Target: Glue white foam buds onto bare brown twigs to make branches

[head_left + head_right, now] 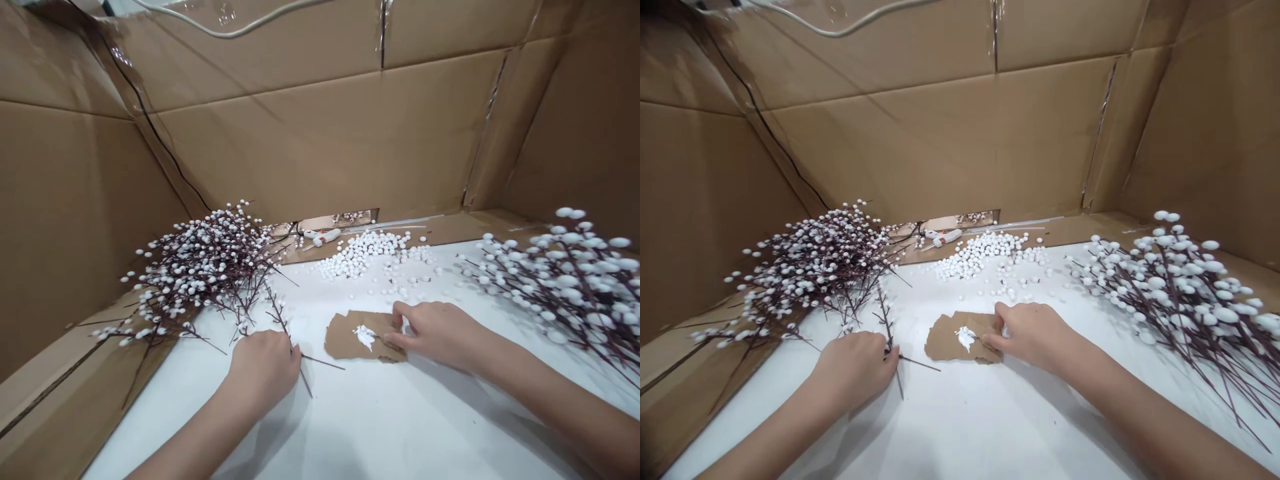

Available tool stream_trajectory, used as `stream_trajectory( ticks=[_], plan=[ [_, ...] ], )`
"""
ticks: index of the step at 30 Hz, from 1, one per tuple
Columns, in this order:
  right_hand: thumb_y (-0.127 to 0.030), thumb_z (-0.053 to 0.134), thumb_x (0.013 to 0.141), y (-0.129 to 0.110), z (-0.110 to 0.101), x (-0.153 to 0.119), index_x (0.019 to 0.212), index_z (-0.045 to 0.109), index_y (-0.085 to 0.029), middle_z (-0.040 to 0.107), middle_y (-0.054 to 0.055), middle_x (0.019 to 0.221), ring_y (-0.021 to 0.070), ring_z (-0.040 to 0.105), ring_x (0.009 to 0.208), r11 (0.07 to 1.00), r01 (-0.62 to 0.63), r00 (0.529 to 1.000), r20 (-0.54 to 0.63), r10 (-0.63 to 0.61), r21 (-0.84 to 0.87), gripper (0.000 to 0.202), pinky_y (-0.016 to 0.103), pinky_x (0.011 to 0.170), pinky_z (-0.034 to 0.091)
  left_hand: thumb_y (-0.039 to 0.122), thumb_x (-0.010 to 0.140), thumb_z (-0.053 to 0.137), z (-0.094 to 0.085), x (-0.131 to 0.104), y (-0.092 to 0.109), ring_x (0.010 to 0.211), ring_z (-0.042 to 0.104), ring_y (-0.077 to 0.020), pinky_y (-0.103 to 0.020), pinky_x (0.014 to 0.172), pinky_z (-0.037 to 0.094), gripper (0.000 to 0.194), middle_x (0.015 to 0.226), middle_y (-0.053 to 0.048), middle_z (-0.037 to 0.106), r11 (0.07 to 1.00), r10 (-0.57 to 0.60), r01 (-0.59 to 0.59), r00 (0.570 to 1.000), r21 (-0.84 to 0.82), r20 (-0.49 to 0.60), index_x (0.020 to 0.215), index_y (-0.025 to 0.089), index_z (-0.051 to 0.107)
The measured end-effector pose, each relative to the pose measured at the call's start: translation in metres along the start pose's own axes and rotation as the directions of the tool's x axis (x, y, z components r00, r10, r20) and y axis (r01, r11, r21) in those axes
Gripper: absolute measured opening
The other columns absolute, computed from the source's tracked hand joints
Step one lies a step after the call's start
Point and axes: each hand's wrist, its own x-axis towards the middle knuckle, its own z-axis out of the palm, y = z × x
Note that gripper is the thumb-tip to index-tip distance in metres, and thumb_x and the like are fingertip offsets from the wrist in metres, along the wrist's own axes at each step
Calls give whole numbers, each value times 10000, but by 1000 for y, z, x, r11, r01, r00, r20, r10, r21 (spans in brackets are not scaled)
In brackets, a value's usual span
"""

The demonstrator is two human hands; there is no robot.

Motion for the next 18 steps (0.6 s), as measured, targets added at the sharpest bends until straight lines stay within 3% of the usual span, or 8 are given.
stream_trajectory(
  ticks=[5,9,15,18],
  plan=[
    [-457,409,806,0,2,1,685,453,-225,593,24,598,213,536,605,1000,15,1000,22,-15,18,265,257,489,254,139,777,328,-1,-1,0,746,633,-280,-332,596,416,327,733,-146,666,998,-51,53,997,-27,63,713,116,648],
    [-447,447,792,4,5,4,638,419,-222,556,-2,586,166,476,549,992,42,998,47,-48,116,274,243,468,239,108,779,313,-5,-8,-4,696,624,-259,-308,547,380,304,691,-122,649,996,-85,86,993,-9,87,709,135,607],
    [-442,440,820,10,3,7,610,411,-207,475,-28,566,120,395,504,931,155,979,71,-189,332,317,233,462,230,214,857,236,-22,-18,-23,576,580,-235,-278,476,281,291,599,-68,596,988,-153,154,988,29,-36,757,182,507],
    [-473,430,833,10,1,7,615,425,-203,455,-24,594,121,389,535,876,159,981,27,-192,455,346,233,477,247,277,874,218,-28,-18,-29,520,532,-206,-265,472,234,292,549,-31,543,983,-173,163,975,-81,-137,733,208,464]
  ],
)
